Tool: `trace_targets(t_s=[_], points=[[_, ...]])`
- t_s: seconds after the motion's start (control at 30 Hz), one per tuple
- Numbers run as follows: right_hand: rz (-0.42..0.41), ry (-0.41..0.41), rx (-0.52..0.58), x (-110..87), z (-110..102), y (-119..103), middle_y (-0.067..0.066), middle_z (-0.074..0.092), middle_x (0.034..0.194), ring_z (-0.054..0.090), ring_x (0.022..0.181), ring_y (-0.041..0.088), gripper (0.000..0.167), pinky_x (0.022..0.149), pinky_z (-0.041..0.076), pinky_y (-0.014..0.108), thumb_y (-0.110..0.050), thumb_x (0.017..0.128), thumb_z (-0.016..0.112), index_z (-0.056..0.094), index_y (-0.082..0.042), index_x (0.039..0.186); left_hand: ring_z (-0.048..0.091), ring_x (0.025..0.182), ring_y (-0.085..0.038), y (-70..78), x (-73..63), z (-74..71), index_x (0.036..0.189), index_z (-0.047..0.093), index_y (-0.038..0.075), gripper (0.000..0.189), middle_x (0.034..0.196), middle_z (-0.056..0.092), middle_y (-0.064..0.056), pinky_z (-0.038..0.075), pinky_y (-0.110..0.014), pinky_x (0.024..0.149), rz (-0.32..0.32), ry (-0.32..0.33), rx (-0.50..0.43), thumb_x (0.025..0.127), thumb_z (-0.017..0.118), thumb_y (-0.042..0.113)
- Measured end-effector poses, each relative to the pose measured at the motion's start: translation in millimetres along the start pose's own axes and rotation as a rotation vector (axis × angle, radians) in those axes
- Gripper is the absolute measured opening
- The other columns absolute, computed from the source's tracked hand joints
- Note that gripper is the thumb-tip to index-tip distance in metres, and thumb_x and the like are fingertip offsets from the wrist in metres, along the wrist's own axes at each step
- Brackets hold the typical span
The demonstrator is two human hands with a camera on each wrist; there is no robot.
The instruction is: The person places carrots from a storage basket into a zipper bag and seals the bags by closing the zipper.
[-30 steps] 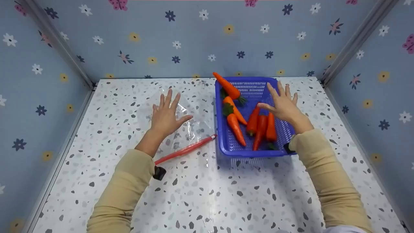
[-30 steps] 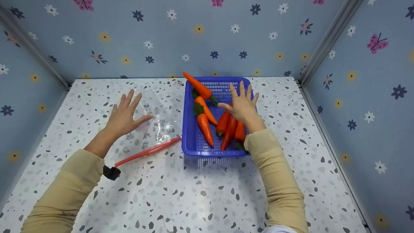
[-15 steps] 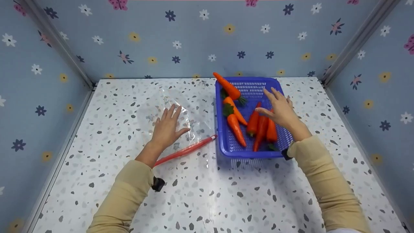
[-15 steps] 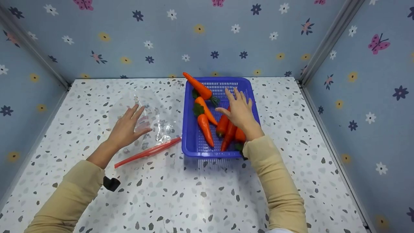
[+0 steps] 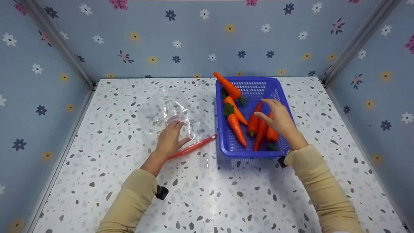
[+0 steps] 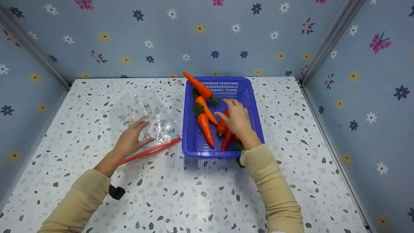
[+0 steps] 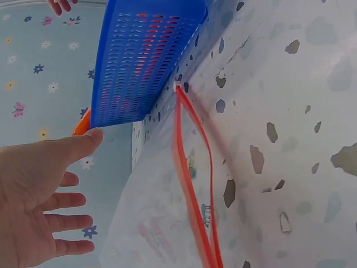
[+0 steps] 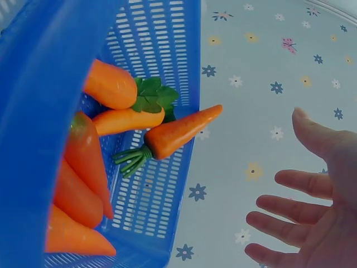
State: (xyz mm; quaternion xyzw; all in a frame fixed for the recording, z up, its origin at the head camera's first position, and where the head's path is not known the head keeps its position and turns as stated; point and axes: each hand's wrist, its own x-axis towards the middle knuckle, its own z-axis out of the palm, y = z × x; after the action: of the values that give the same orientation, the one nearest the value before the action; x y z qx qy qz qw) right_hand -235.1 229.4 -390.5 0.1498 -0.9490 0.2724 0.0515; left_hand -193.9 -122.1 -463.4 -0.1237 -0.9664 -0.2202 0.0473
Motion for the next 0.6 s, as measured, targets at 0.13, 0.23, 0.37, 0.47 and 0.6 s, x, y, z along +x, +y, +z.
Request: trace_targets(t_s=[0.13,0.23,0.37,0.47,0.6], points=[[-0.033,0.052,0.044,-4.2,7,0,0.02,0.048,0.121,0.042,0.114,0.034,0.055,0.096,0.033,0.049,-0.034,0.083,0.06,0.048,0.001,0.123,0.04,0.116,-0.034,-1.2,-3.1,9.5,0.122,0.049,0.0,0.058,0.125,0.045,-0.019,0.035,-0.052,0.093,-0.014,0.003,-0.014,0.076,0.07,0.027],[-0.027,0.072,0.065,-6.5,10,-1,0.019,0.051,0.118,0.044,0.112,0.033,0.053,0.097,0.033,0.048,-0.035,0.083,0.06,0.05,0.001,0.121,0.043,0.114,-0.034,-1.9,-4.6,16.1,0.122,0.05,0.0,0.058,0.122,0.046,-0.019,0.036,-0.052,0.093,-0.032,0.003,-0.032,0.075,0.072,0.025],[-0.006,0.083,0.099,-9.4,14,-3,0.017,0.052,0.117,0.045,0.111,0.031,0.055,0.099,0.031,0.047,-0.038,0.082,0.059,0.052,0.0,0.12,0.047,0.108,-0.034,-3.0,-5.8,24.7,0.121,0.051,0.001,0.057,0.118,0.048,-0.018,0.039,-0.048,0.091,-0.063,-0.005,-0.042,0.073,0.073,0.022],[-0.013,0.106,0.132,-11.7,17,-4,0.018,0.054,0.115,0.047,0.108,0.031,0.053,0.096,0.035,0.046,-0.037,0.082,0.059,0.053,0.001,0.119,0.05,0.102,-0.033,-3.4,-6.2,30.7,0.117,0.053,0.0,0.054,0.113,0.05,-0.017,0.043,-0.044,0.086,-0.074,-0.009,-0.041,0.072,0.074,0.02],[-0.047,0.164,0.158,-15.3,21,-3,0.018,0.057,0.109,0.051,0.101,0.028,0.045,0.091,0.04,0.043,-0.031,0.083,0.061,0.056,0.001,0.114,0.053,0.092,-0.03,-3.1,-6.8,37.2,0.111,0.056,0.0,0.048,0.103,0.052,-0.014,0.046,-0.04,0.079,-0.072,-0.012,-0.047,0.07,0.075,0.017]])
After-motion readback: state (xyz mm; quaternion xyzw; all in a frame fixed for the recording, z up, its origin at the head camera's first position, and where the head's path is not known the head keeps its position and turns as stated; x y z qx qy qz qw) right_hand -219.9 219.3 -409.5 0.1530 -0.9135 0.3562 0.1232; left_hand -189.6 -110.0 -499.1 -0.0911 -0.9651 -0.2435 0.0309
